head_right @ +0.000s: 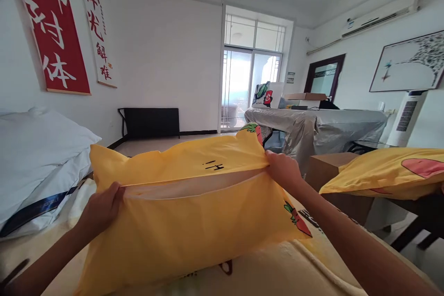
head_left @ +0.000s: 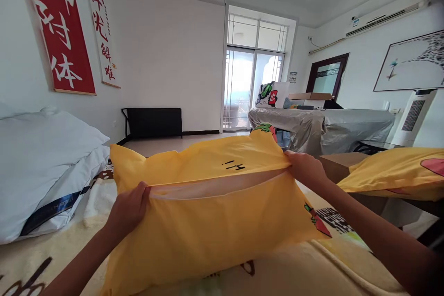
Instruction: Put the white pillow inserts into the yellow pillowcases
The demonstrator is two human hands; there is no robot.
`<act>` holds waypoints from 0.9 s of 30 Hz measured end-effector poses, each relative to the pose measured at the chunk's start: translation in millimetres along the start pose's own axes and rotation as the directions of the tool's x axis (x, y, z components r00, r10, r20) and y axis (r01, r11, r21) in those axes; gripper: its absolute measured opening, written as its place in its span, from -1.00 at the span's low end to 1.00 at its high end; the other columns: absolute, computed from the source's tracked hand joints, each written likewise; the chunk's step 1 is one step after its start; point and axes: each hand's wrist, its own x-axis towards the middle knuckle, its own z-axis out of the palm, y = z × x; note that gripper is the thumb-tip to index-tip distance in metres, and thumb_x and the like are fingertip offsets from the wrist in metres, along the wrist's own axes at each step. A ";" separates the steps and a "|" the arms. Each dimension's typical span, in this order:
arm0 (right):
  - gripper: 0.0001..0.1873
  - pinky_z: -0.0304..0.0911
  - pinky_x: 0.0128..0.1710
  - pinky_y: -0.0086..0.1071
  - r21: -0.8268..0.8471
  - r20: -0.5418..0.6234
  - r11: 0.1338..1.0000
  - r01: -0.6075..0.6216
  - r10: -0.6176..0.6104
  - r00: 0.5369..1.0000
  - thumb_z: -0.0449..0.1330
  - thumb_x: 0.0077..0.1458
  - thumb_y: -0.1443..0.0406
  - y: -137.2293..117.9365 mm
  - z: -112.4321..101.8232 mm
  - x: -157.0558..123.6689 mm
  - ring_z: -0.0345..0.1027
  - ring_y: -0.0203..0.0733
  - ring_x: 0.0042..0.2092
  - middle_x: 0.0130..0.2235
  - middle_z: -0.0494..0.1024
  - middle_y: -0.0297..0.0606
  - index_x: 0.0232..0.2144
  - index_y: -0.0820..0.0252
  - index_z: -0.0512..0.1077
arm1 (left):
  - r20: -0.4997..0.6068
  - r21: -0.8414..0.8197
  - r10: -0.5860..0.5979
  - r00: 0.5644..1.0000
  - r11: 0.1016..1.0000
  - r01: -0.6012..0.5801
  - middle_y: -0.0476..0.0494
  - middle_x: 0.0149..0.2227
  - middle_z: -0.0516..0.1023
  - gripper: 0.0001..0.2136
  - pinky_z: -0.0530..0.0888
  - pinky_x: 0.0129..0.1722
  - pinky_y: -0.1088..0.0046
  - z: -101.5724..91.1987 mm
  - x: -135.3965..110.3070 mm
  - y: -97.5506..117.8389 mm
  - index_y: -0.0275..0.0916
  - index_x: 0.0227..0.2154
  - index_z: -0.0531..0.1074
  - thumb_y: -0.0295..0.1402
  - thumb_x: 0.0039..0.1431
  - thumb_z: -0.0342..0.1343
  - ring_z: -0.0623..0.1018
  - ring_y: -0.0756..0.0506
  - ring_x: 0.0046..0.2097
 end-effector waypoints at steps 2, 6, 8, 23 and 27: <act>-0.57 0.18 -0.34 -0.26 -0.010 -0.162 0.999 -0.040 0.038 0.986 -0.03 0.08 0.39 -15.5 -23.7 7.2 0.44 0.10 -0.18 -0.21 0.53 -0.01 0.02 0.17 0.31 | 0.070 0.054 0.000 0.998 0.999 -0.004 0.07 -0.68 0.31 -0.75 0.14 -0.62 0.46 -10.0 15.0 -16.3 -0.19 -0.54 0.18 -0.37 0.27 -0.20 0.34 -0.02 -0.65; -0.59 0.19 -0.36 -0.29 -0.008 -0.229 1.000 -0.018 0.016 0.973 -0.04 0.10 0.39 -38.4 -38.1 14.6 0.46 0.06 -0.22 -0.24 0.54 0.00 0.00 0.22 0.35 | 0.091 0.155 0.040 0.995 0.986 -0.054 0.05 -0.67 0.29 -0.72 0.13 -0.56 0.46 -43.6 39.9 -40.7 -0.19 -0.58 0.14 -0.31 0.25 -0.22 0.30 0.00 -0.63; -0.61 0.20 -0.35 -0.29 0.008 -0.123 0.999 0.047 -0.045 0.991 -0.02 0.07 0.41 -45.2 -31.7 17.6 0.45 0.07 -0.20 -0.25 0.54 0.02 -0.07 0.21 0.41 | 0.122 0.183 -0.032 0.992 0.983 0.009 0.05 -0.67 0.26 -0.73 0.11 -0.54 0.47 -58.2 46.5 -46.4 -0.18 -0.59 0.10 -0.29 0.23 -0.23 0.24 0.01 -0.64; -0.66 0.10 -0.01 -0.23 0.107 -0.035 0.720 0.686 -0.686 0.726 0.05 0.02 0.46 -84.8 57.4 -7.0 0.31 -0.07 -0.01 -0.12 0.49 -0.12 -0.16 0.16 0.46 | 0.690 0.075 -0.317 0.650 0.925 0.372 -0.17 -0.26 0.56 -0.72 0.36 -0.27 0.40 -5.8 -34.6 -68.9 -0.19 -0.31 0.39 -0.26 0.15 -0.22 0.53 -0.17 -0.20; -0.72 0.10 0.00 -0.19 0.287 -0.068 0.578 0.764 -0.783 0.618 0.01 0.08 0.43 -93.7 67.1 -14.3 0.34 -0.13 -0.07 -0.18 0.52 -0.20 -0.24 0.12 0.47 | 0.684 0.032 -0.263 0.680 0.943 0.333 -0.18 -0.29 0.49 -0.76 0.36 -0.21 0.36 -6.7 -23.6 -59.2 -0.21 -0.43 0.36 -0.35 0.12 -0.22 0.48 -0.16 -0.21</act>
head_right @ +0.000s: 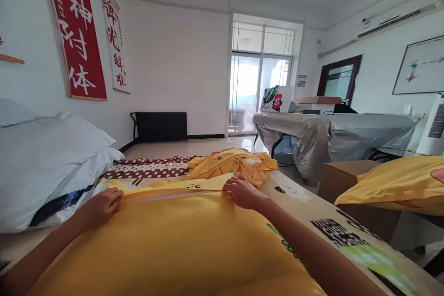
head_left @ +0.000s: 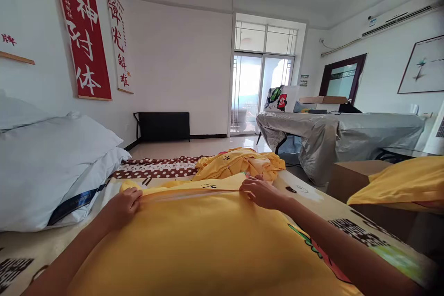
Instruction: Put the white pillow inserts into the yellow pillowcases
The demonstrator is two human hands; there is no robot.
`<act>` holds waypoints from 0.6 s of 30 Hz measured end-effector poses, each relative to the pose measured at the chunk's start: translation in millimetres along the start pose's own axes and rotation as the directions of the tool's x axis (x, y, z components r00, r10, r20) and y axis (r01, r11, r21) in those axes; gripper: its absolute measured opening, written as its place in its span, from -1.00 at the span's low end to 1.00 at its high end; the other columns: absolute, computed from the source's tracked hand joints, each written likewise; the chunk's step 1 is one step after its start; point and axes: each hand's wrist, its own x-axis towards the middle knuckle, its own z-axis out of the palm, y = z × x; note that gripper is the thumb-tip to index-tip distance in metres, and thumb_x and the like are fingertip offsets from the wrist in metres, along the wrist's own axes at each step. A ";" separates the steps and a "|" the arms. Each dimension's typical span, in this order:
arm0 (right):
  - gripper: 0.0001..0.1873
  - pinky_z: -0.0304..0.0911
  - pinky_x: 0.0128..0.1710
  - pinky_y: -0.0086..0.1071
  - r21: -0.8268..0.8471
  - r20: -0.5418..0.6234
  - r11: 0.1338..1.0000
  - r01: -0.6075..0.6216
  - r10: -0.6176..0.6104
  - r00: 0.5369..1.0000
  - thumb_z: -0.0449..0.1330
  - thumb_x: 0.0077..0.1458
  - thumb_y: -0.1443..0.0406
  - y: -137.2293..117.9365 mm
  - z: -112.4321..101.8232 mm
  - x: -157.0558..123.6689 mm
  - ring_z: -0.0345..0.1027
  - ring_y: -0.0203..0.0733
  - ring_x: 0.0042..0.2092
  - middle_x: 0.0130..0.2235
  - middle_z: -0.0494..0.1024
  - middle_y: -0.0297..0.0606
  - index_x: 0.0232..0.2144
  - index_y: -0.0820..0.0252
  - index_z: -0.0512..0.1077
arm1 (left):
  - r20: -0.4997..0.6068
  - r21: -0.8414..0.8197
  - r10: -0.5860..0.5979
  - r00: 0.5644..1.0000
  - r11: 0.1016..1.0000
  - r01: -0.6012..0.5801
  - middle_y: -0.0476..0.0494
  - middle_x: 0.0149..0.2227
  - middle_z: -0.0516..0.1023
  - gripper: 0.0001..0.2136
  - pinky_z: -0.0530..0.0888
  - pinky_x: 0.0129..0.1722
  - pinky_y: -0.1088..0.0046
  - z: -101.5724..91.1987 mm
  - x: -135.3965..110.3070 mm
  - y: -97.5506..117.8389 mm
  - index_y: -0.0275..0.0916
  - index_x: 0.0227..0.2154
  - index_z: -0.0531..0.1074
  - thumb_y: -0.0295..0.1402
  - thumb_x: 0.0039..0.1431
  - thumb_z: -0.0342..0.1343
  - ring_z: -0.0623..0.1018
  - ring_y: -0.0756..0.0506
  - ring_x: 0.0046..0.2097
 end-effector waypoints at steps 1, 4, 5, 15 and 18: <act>-0.73 0.10 0.01 -0.20 0.052 0.010 0.998 0.030 -0.031 0.999 0.00 0.11 0.41 -4.2 0.1 1.5 0.35 -0.15 -0.08 -0.19 0.53 -0.21 -0.24 0.11 0.47 | 0.006 -0.008 0.036 0.999 0.999 -0.035 -0.19 -0.26 0.48 -0.77 0.35 -0.17 0.34 -1.2 0.6 6.5 -0.22 -0.40 0.37 -0.37 0.11 -0.21 0.47 -0.15 -0.19; -0.71 0.14 -0.02 -0.23 0.147 0.016 0.986 0.080 -0.083 0.996 -0.04 0.19 0.30 -20.8 -2.5 8.4 0.37 -0.16 -0.12 -0.19 0.54 -0.19 -0.17 0.11 0.46 | 0.039 -0.058 0.124 0.992 0.991 -0.121 -0.19 -0.15 0.46 -0.73 0.33 -0.06 0.30 -0.8 1.5 30.7 -0.23 -0.21 0.40 -0.37 0.09 -0.15 0.44 -0.16 -0.10; -0.70 0.15 -0.03 -0.23 0.157 0.011 0.984 0.080 -0.082 0.997 -0.05 0.20 0.28 -26.1 -3.0 11.1 0.37 -0.15 -0.13 -0.18 0.54 -0.18 -0.15 0.12 0.45 | 0.050 -0.065 0.142 0.989 0.988 -0.139 -0.19 -0.13 0.46 -0.71 0.32 -0.04 0.28 0.2 1.7 38.2 -0.23 -0.16 0.39 -0.37 0.09 -0.13 0.44 -0.16 -0.08; -0.65 0.04 0.08 -0.13 0.155 0.006 0.975 -0.158 0.159 0.987 0.01 0.09 0.30 12.1 36.6 6.0 0.33 -0.07 -0.02 -0.08 0.51 -0.12 -0.08 0.14 0.41 | -0.064 -0.125 -0.026 0.998 0.992 0.018 -0.26 -0.14 0.46 -0.68 0.35 -0.03 0.22 32.7 -9.5 -10.4 -0.28 -0.18 0.37 -0.21 0.10 -0.09 0.44 -0.21 -0.07; -0.62 0.13 0.02 -0.17 0.231 -0.026 0.941 -0.246 0.259 0.966 -0.06 0.17 0.19 28.3 58.0 -3.9 0.33 -0.06 0.01 -0.02 0.48 -0.09 -0.06 0.17 0.40 | -0.115 -0.250 -0.099 0.988 0.966 0.068 -0.23 -0.24 0.49 -0.68 0.39 -0.11 0.25 51.0 -23.4 -29.4 -0.24 -0.33 0.36 -0.10 0.14 -0.13 0.46 -0.20 -0.15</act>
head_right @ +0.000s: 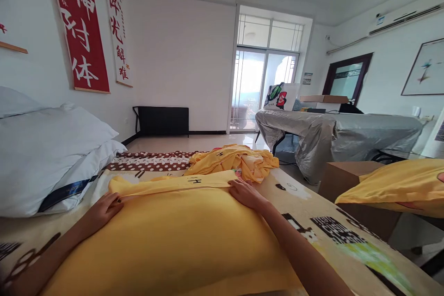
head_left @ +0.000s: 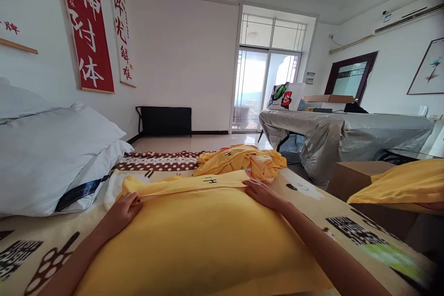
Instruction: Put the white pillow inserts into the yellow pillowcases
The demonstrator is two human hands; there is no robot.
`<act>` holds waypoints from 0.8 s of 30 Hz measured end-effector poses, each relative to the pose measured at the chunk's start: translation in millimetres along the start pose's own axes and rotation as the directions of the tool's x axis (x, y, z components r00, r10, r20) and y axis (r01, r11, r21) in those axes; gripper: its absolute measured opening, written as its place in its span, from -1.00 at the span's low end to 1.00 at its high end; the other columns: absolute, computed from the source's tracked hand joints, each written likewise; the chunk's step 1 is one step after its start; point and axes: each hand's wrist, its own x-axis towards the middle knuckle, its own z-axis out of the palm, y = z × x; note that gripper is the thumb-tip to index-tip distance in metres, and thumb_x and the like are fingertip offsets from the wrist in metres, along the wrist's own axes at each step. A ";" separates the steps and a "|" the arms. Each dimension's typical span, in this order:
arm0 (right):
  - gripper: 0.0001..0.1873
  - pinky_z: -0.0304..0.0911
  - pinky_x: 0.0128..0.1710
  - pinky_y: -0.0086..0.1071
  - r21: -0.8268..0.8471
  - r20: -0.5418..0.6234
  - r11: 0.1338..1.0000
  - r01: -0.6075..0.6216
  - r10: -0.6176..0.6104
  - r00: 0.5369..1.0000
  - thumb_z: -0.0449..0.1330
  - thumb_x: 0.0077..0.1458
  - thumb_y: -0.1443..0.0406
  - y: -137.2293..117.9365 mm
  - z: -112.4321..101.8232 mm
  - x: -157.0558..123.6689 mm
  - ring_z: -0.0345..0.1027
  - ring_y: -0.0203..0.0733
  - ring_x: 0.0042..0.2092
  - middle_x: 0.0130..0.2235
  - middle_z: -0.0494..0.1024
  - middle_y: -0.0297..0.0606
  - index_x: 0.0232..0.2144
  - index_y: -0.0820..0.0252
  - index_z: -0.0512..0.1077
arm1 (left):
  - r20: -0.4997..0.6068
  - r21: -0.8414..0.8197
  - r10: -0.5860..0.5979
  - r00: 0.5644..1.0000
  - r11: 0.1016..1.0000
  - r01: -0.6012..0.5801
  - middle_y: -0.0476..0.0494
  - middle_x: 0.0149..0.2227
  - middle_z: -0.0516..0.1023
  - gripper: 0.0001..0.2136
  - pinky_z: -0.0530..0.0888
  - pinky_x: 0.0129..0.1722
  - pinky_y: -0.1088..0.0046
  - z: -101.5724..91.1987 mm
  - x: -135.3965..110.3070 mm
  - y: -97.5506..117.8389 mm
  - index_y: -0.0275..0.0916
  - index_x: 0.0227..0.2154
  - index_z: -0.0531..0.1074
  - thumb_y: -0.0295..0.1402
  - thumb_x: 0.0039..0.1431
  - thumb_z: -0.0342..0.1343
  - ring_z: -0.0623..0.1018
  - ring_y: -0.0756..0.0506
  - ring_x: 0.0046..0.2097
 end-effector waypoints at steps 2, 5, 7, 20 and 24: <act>-0.62 0.22 -0.10 -0.24 0.053 -0.040 0.997 -0.048 0.050 0.998 -0.09 0.18 0.15 7.5 10.5 -5.7 0.39 -0.08 -0.11 -0.14 0.54 -0.09 -0.19 0.21 0.44 | -0.037 -0.036 -0.004 0.999 0.999 0.002 -0.19 -0.32 0.49 -0.67 0.39 -0.15 0.26 3.2 -7.4 -1.5 -0.21 -0.42 0.33 -0.07 0.16 -0.17 0.46 -0.19 -0.20; -0.68 0.24 -0.30 -0.34 0.131 -0.105 0.988 -0.078 0.092 0.990 -0.05 0.12 0.16 9.7 18.1 -15.1 0.38 -0.15 -0.34 -0.39 0.54 -0.20 -0.47 0.19 0.40 | -0.104 -0.075 0.015 0.994 0.997 -0.023 -0.14 -0.37 0.48 -0.67 0.39 -0.20 0.31 -5.9 -10.1 15.3 -0.19 -0.46 0.31 -0.08 0.19 -0.19 0.44 -0.16 -0.24; -0.73 0.23 -0.32 -0.36 0.176 -0.188 0.980 -0.094 0.127 0.974 -0.04 0.09 0.18 7.3 13.2 -19.2 0.35 -0.16 -0.36 -0.43 0.51 -0.23 -0.51 0.17 0.34 | -0.178 -0.119 -0.003 0.984 0.993 -0.018 -0.13 -0.35 0.48 -0.68 0.38 -0.20 0.36 -20.8 -6.1 34.6 -0.20 -0.42 0.32 -0.09 0.19 -0.19 0.44 -0.14 -0.24; -0.68 -0.09 -0.51 -0.41 0.158 -0.752 0.987 -0.034 0.142 0.643 -0.12 0.10 0.20 -52.3 -116.6 -1.5 -0.02 -0.32 -0.56 -0.65 0.01 -0.45 -0.65 0.11 -0.04 | -0.636 -0.425 -0.280 0.719 0.905 -0.023 0.08 -0.48 0.26 -0.77 0.22 -0.42 0.49 -107.2 38.6 111.0 -0.22 -0.28 0.38 -0.24 0.22 -0.13 0.26 0.05 -0.41; -0.72 -0.07 -0.48 -0.37 -0.030 -0.773 0.998 -0.063 0.017 0.635 -0.12 0.06 0.22 -38.0 -134.4 8.0 -0.04 -0.30 -0.59 -0.66 0.00 -0.43 -0.65 0.09 -0.03 | -0.729 -0.268 -0.176 0.662 0.963 -0.039 0.07 -0.41 0.32 -0.71 0.25 -0.34 0.43 -93.2 43.8 105.6 -0.20 -0.17 0.34 -0.20 0.27 -0.22 0.32 0.04 -0.36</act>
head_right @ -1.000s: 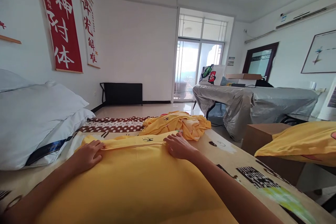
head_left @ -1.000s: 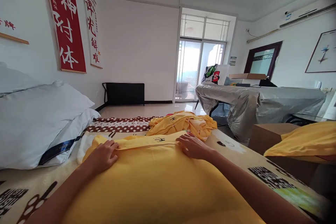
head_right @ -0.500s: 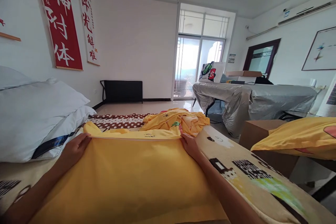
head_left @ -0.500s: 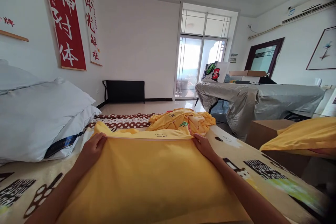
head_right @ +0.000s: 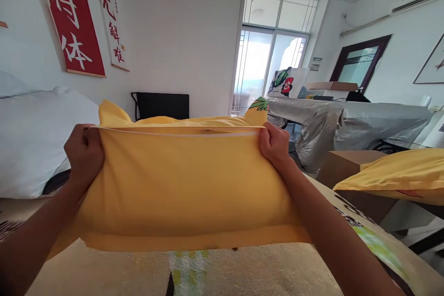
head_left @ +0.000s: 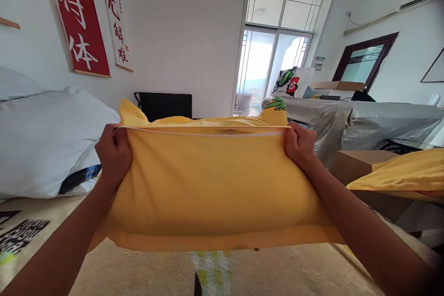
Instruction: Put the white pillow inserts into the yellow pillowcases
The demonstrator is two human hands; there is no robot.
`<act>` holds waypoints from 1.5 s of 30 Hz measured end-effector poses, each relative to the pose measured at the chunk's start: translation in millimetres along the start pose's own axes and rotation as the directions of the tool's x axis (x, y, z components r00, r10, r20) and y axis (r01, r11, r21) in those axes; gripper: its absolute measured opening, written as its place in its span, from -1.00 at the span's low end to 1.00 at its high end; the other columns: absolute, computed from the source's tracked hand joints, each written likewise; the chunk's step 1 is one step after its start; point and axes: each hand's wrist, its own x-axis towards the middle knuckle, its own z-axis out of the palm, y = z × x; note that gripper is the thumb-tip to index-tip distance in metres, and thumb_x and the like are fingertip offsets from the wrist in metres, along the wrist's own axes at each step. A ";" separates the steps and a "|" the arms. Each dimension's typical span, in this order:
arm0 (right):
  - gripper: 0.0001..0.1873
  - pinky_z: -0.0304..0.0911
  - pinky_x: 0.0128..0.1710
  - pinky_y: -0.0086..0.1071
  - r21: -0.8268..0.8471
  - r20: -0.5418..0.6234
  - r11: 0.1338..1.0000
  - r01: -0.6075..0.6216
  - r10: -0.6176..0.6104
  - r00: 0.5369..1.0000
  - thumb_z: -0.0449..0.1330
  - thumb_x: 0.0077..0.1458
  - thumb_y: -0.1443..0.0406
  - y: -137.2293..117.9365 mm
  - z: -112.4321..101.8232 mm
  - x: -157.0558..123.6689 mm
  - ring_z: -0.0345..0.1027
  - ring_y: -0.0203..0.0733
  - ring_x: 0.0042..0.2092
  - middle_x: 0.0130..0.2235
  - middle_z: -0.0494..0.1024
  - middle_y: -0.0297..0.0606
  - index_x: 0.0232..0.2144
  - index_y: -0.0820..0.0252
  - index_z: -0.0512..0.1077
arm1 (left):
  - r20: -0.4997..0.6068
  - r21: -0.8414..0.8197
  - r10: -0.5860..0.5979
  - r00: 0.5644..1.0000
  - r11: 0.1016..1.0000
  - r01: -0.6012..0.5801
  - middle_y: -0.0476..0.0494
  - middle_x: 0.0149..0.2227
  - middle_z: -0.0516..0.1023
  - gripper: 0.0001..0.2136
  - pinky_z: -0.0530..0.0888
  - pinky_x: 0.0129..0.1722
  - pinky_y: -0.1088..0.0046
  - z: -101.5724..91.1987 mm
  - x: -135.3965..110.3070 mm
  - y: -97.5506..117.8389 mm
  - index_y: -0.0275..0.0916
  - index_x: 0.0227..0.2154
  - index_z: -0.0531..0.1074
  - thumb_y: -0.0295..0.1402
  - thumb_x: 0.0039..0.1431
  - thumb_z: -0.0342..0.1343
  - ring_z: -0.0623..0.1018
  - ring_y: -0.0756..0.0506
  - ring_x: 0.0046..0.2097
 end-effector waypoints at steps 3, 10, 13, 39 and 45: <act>-0.74 -0.05 -0.47 -0.36 -0.130 -0.077 0.991 0.022 -0.032 0.997 -0.13 0.05 0.22 15.7 11.3 5.3 -0.01 -0.27 -0.57 -0.65 0.02 -0.41 -0.64 0.07 -0.06 | -0.078 0.041 0.020 0.997 0.999 -0.017 0.00 -0.28 0.41 -0.66 0.28 -0.30 0.41 15.7 -7.4 -8.1 -0.23 -0.10 0.31 -0.18 0.28 -0.27 0.39 0.01 -0.28; -0.74 0.04 -0.39 -0.32 -0.215 0.030 0.974 -0.074 0.083 0.996 -0.14 0.07 0.20 61.2 61.5 -53.5 0.15 -0.16 -0.46 -0.59 0.19 -0.29 -0.62 0.06 -0.03 | 0.118 -0.020 -0.036 0.992 0.999 0.038 -0.09 -0.42 0.38 -0.73 0.32 -0.35 0.43 53.2 -54.2 -54.7 -0.24 -0.34 0.31 -0.17 0.20 -0.17 0.38 -0.06 -0.37; -0.72 0.06 -0.43 -0.36 -0.162 0.232 0.985 -0.067 0.104 0.967 -0.10 0.08 0.18 71.2 80.7 -91.4 0.19 -0.18 -0.49 -0.61 0.26 -0.30 -0.63 0.08 0.06 | 0.617 -0.178 -0.013 0.787 0.972 0.155 0.02 -0.55 0.26 -0.68 0.25 -0.46 0.50 53.7 -61.1 -78.6 -0.23 -0.50 0.29 -0.07 0.12 -0.07 0.29 -0.01 -0.46; -0.85 0.05 -0.55 -0.41 0.554 0.310 0.830 -0.062 -0.136 0.941 0.01 0.17 0.33 -237.1 138.3 -125.0 0.20 -0.31 -0.58 -0.58 0.39 -0.38 -0.43 0.13 0.32 | 0.778 -0.022 0.014 0.628 1.000 0.004 -0.09 -0.45 0.44 -0.72 0.33 -0.36 0.43 22.9 -62.8 -26.4 -0.19 -0.56 0.44 -0.23 0.18 -0.05 0.44 -0.07 -0.36; -0.81 0.10 -0.52 -0.43 0.570 0.432 0.800 -0.190 -0.095 0.897 0.00 0.22 0.25 -235.4 158.1 -130.5 0.33 -0.27 -0.52 -0.51 0.48 -0.32 -0.42 0.16 0.28 | 0.781 0.057 0.015 0.625 0.994 -0.095 -0.09 -0.42 0.41 -0.74 0.33 -0.31 0.43 26.5 -69.9 -19.3 -0.21 -0.49 0.48 -0.38 0.18 -0.10 0.44 -0.05 -0.33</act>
